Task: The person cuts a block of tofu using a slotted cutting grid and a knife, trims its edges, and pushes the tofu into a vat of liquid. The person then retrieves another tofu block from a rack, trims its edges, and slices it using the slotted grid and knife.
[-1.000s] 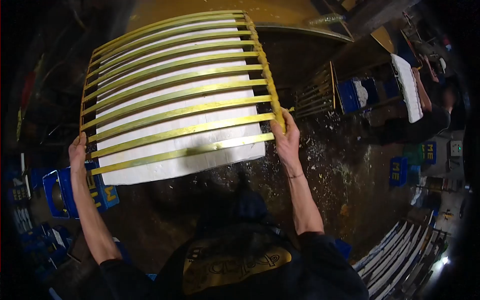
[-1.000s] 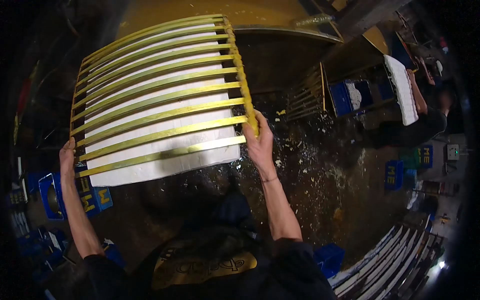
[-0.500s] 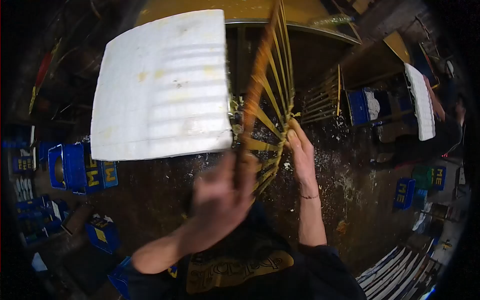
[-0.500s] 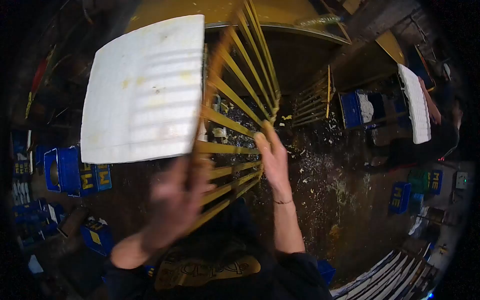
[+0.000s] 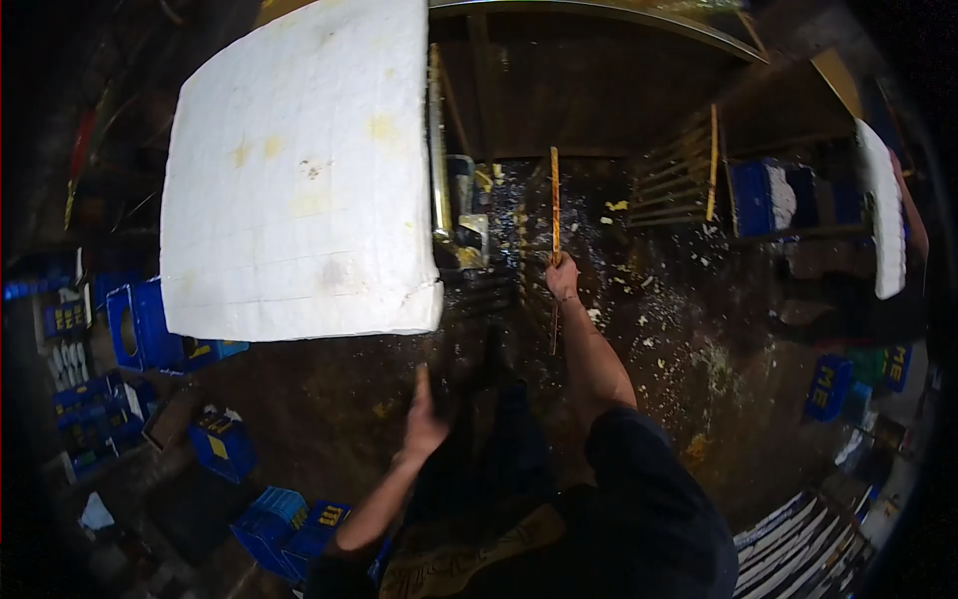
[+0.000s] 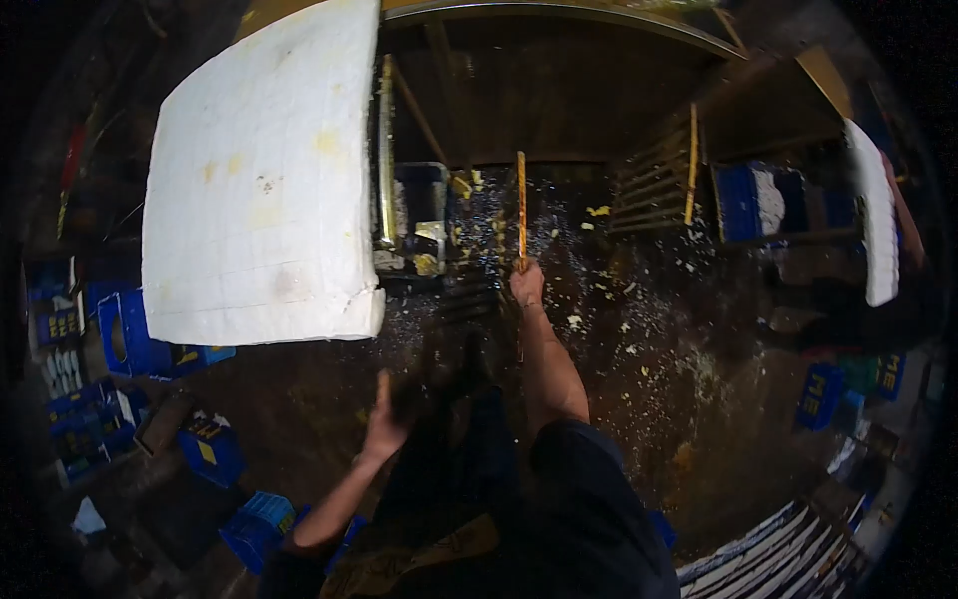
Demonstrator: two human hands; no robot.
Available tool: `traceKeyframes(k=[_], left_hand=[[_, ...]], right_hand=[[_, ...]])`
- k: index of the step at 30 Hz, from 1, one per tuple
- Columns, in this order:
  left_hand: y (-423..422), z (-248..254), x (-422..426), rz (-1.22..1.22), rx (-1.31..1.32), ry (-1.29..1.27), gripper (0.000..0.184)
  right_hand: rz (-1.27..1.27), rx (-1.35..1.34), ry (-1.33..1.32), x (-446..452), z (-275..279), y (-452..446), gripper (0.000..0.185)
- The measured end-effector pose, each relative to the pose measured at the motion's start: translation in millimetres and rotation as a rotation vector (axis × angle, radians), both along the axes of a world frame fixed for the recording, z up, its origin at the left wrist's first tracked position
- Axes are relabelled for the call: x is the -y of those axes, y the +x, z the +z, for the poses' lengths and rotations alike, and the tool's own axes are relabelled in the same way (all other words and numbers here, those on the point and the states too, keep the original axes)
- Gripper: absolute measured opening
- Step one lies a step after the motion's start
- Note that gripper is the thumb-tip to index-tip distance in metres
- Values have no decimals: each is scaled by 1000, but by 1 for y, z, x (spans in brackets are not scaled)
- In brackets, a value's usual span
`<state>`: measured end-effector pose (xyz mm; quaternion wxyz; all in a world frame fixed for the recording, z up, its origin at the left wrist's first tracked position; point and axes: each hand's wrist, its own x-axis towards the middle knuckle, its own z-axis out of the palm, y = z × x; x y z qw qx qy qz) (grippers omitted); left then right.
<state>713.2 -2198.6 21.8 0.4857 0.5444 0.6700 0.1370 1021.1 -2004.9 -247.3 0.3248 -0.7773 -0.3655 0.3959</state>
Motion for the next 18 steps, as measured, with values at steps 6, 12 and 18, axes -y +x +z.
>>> traceKeyframes(k=[6,12,18], left_hand=[[-162,0,112,316,-301,35,89],[-268,-80,194,653,-214,-108,85],[-280,-66,86,485,-278,-76,83]], right_hand=[[235,164,33,-8,97,-58,34],[-56,-383,450,46,346,-148,37],[-54,-162,411,51,401,-230,50]])
